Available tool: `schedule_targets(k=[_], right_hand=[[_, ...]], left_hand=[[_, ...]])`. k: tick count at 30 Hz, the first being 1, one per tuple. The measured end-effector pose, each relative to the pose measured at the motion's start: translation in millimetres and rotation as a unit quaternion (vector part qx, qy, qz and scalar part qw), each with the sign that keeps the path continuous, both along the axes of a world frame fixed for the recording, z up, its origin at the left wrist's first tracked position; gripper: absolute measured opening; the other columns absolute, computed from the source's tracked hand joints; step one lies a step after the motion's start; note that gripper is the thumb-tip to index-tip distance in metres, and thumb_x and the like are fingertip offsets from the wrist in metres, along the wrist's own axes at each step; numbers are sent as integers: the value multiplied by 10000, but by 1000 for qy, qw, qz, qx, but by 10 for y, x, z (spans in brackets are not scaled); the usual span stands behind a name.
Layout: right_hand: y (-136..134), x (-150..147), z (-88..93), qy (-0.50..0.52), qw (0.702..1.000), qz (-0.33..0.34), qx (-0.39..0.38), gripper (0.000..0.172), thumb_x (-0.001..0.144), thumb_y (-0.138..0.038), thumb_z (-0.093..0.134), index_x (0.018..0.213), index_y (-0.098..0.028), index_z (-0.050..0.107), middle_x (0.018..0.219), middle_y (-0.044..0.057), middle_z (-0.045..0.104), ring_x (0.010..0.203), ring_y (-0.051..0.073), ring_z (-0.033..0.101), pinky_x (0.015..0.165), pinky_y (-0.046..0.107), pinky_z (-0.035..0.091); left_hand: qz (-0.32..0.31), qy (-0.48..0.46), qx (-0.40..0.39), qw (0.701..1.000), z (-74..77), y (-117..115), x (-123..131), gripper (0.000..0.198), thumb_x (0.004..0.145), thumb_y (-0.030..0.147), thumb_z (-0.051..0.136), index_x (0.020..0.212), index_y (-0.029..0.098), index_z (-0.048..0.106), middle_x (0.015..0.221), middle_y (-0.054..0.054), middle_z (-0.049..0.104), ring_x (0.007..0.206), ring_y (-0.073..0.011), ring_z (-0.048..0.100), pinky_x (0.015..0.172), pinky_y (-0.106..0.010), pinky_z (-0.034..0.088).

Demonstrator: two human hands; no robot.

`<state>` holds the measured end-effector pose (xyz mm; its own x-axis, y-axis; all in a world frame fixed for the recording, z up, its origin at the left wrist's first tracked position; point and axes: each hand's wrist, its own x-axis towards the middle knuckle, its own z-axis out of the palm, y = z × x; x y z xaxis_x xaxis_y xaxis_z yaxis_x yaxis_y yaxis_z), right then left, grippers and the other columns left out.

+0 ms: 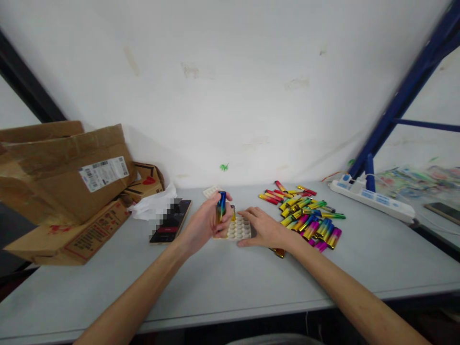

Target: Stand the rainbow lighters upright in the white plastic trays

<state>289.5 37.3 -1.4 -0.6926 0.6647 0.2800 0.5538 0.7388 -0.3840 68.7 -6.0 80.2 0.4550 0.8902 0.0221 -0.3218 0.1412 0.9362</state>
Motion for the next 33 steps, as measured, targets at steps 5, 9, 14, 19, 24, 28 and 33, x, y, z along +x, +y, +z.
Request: schedule_targets(k=[5,9,14,19,24,28,33], right_hand=[[-2,-13,-19,-2,1000,-4,11,857,823,-616,772,1471,-133,486,1291,185,589,1218,345,548,1070,497,463],[-17,-18,4,3,1000,4,15,826,838,-590,771,1479,-161,474,1294,180,590,1213,346,543,1059,521,463],[-36,-22,39,-5,1000,-2,11,829,839,-568,781,1489,-167,458,1282,176,587,1193,344,546,1048,525,468],[-25,-25,22,-14,1000,2,17,868,846,-573,771,1507,-135,416,1295,186,579,1207,344,542,1059,518,465],[-23,-25,24,-15,1000,5,17,856,847,-565,772,1502,-142,419,1278,178,584,1194,343,544,1045,520,471],[-41,-28,54,-21,1000,4,16,836,852,-543,776,1495,-135,428,1286,182,579,1202,341,540,1049,513,467],[-39,-25,58,-18,1000,7,12,831,862,-534,771,1506,-141,422,1287,179,585,1209,333,539,1054,509,462]], left_hand=[[61,17,107,992,17,14,-20,280,959,468,640,1042,233,513,819,18,570,656,-145,598,513,-249,529],[91,90,191,973,-24,54,-72,296,953,457,665,1069,190,614,853,-23,640,817,-175,661,774,-329,586],[167,268,338,887,-147,152,-125,260,916,394,706,1064,181,713,1113,-108,740,1081,-253,686,1018,-398,527],[152,439,427,776,-244,264,-175,196,919,358,662,1012,215,759,1137,-89,766,1118,-266,689,1063,-430,506],[130,481,429,753,-248,279,-193,195,903,350,661,1000,243,792,1269,-109,693,1208,-291,648,1103,-467,480],[138,492,408,756,-287,267,-156,195,884,357,689,990,240,804,1276,-112,677,1185,-294,661,1109,-468,483],[161,472,405,766,-403,324,-140,228,889,380,698,1006,217,807,1275,-127,683,1199,-303,657,1109,-485,480]])
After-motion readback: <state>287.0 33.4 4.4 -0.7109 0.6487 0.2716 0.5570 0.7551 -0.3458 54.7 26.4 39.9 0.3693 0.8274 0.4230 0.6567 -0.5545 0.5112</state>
